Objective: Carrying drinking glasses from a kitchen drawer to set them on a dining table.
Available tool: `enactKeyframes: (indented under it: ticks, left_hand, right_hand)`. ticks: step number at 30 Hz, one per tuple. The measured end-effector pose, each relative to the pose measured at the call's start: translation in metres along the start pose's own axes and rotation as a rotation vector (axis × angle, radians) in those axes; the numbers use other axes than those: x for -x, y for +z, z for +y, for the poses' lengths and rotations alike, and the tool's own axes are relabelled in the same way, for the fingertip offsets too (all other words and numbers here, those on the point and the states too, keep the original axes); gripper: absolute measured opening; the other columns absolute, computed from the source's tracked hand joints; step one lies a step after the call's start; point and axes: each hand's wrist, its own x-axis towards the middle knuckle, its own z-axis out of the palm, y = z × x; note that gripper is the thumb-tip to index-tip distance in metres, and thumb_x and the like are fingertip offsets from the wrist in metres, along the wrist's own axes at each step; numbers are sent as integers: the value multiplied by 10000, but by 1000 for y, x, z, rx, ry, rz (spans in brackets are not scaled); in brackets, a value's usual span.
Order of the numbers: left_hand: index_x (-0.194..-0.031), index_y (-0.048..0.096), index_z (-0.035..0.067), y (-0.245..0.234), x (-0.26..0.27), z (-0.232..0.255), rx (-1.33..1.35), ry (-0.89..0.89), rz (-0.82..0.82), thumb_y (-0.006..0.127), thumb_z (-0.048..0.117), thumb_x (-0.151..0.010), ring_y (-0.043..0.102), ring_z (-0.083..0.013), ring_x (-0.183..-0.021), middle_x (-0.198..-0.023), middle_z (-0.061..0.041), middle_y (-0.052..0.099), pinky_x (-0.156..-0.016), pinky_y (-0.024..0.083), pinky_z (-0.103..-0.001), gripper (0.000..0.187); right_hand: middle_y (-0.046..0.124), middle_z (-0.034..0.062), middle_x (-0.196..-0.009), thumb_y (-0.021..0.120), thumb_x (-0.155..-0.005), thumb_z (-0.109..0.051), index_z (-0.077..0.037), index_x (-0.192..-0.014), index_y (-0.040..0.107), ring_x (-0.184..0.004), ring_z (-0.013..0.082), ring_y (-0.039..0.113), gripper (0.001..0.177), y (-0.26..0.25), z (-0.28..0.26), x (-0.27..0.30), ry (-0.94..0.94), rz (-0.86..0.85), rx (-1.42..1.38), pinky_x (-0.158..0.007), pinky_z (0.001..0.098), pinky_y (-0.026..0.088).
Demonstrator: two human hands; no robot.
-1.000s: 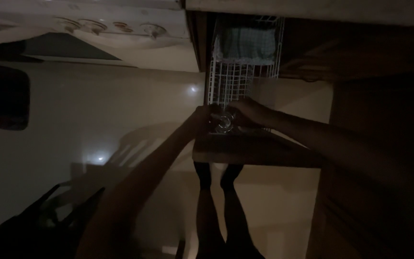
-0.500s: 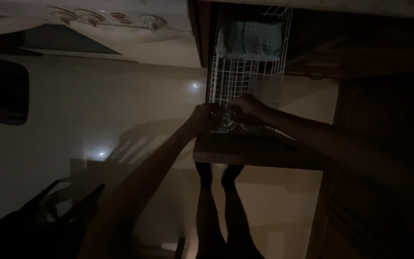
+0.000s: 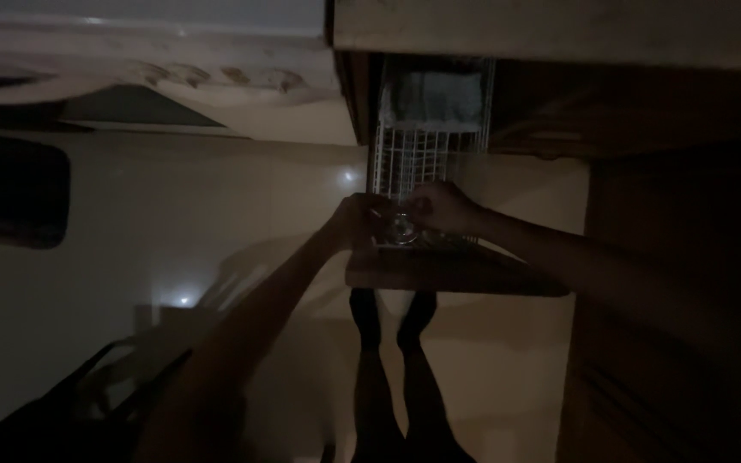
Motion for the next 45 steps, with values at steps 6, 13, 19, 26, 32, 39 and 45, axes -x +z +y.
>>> enactKeyframes:
  ticks: [6,13,19,26,32,39,45]
  left_hand:
    - [-1261,720,89,-33,10,43,191,-190,-23,751,205,-937,741,-192,-896,-1155,-81,770,-768,633,-322,345]
    - [-1221,735,23,-61,31,77,208,-54,58,730,46,-915,711,-173,-901,-1109,-111,766,-778,603,-319,306]
    - [-1230,740,7,-96,96,179,283,2,78,681,2,-901,722,-178,-880,-1030,-127,779,-780,611,-323,335]
    - [-1264,687,-16,-105,161,256,350,127,185,619,45,-976,705,-201,-928,-1077,-142,757,-808,599,-324,302]
    - [-1272,656,-34,-87,214,306,376,245,337,651,83,-982,723,-203,-1044,-1150,-141,758,-886,599,-334,312]
    - [-1302,631,-32,-53,274,355,562,212,414,574,68,-1022,753,-229,-990,-1141,-158,759,-846,646,-359,303]
    - [-1292,637,-49,-36,314,383,482,139,444,621,46,-991,736,-224,-1032,-1178,-152,727,-838,642,-347,315]
  right_hand:
    - [760,93,-1053,758,-919,-291,-101,-1174,752,-912,191,741,318,-47,-81,39,116,22,-133,-784,343,615]
    - [781,108,-939,736,-927,-287,-18,-1129,731,-713,193,736,335,-99,-165,95,239,28,-422,-606,351,603]
    - [764,92,-923,730,-931,-251,-8,-1201,714,-728,150,717,363,-113,-201,145,121,157,-545,-645,309,608]
    - [750,65,-1088,701,-962,-207,-44,-1292,685,-931,152,711,369,-121,-280,219,43,296,-703,-770,307,572]
    - [689,79,-1261,684,-963,-165,-46,-1326,658,-1147,185,659,383,-107,-312,265,-61,432,-786,-971,327,550]
    - [714,100,-1271,667,-959,-179,-57,-1358,660,-1154,207,661,417,-99,-369,327,19,441,-927,-976,341,536]
    - [716,117,-1244,661,-956,-147,-33,-1370,648,-1145,235,669,430,-64,-360,354,22,471,-894,-980,365,548]
